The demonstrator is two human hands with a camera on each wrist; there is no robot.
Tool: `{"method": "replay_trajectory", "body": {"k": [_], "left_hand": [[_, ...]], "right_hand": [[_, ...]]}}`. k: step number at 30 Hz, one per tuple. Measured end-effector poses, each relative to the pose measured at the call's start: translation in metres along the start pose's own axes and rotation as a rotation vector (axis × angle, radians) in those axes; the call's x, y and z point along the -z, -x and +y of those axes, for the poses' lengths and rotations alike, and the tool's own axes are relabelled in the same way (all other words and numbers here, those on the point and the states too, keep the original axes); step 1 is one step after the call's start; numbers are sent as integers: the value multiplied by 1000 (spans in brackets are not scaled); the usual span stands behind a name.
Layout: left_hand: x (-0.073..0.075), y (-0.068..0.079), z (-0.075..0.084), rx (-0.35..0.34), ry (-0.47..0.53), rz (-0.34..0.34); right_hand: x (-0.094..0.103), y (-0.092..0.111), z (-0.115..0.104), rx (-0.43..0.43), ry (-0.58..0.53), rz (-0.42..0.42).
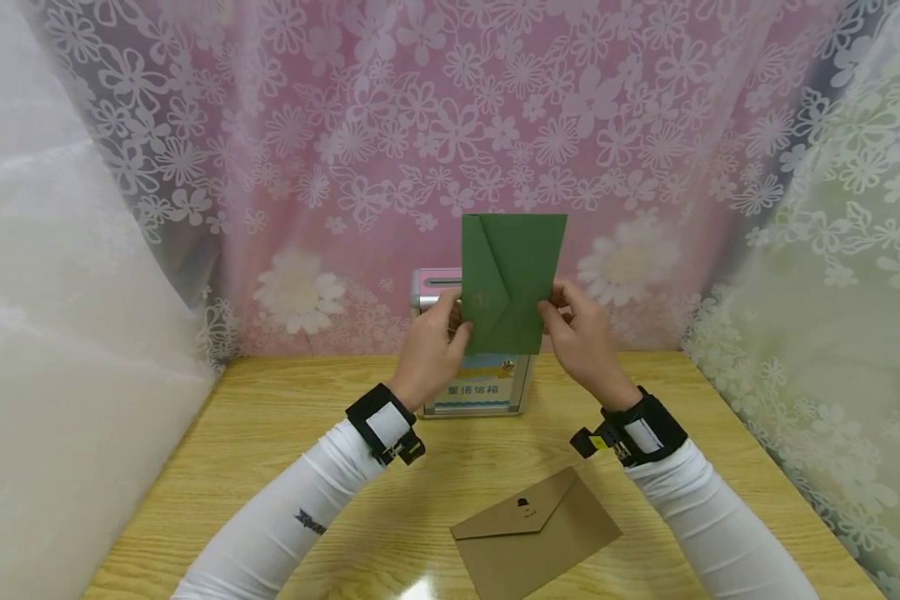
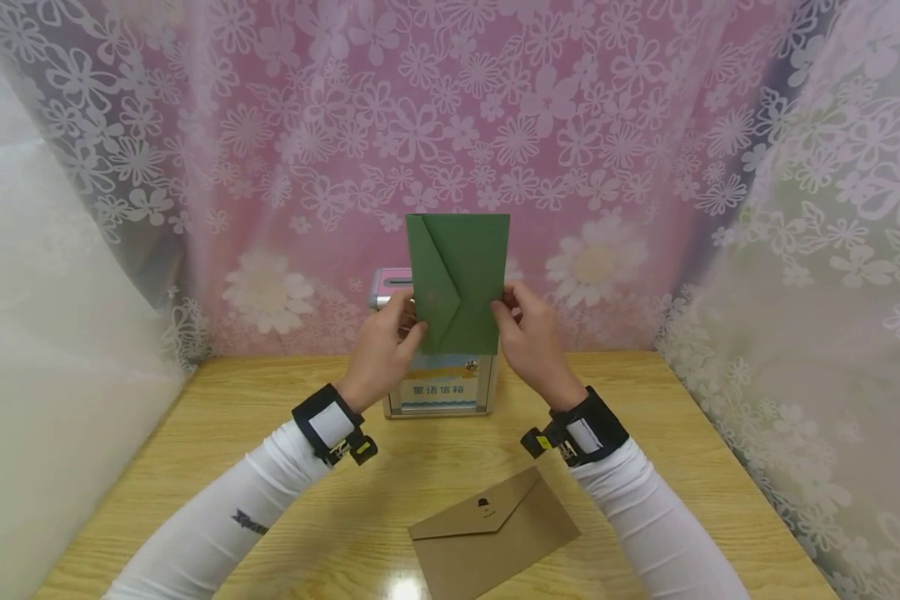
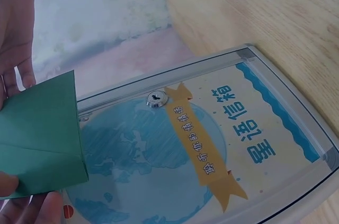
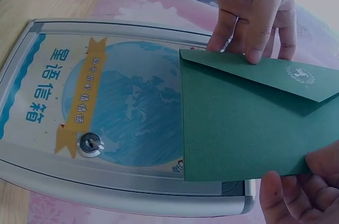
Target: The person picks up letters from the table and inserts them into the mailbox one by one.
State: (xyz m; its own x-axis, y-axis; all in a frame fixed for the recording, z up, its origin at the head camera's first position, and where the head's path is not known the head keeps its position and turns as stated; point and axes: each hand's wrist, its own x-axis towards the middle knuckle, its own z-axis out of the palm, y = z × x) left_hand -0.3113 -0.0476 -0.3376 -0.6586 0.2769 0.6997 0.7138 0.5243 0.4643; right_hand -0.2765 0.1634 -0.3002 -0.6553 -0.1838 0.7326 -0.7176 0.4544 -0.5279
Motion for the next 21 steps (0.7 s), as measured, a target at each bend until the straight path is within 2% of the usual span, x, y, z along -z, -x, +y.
{"method": "replay_trajectory", "body": {"k": [2,4,7,14,21], "left_hand": [[1,-2,1,2,5,0],[1,-4,2,0,14,1],[4,-10,5,-5,17,7],[17,-32,13,-23,1,51],[29,-51,13,-45,-7,101]], "right_hand": [[2,-2,-6,-16,-4,-3],[3,-5,1,-19,2,-4],[6,-12,-2,-4,26,6],[13,-36,-28,52,68,44],[14,-55,-34,90,77,56]]}}
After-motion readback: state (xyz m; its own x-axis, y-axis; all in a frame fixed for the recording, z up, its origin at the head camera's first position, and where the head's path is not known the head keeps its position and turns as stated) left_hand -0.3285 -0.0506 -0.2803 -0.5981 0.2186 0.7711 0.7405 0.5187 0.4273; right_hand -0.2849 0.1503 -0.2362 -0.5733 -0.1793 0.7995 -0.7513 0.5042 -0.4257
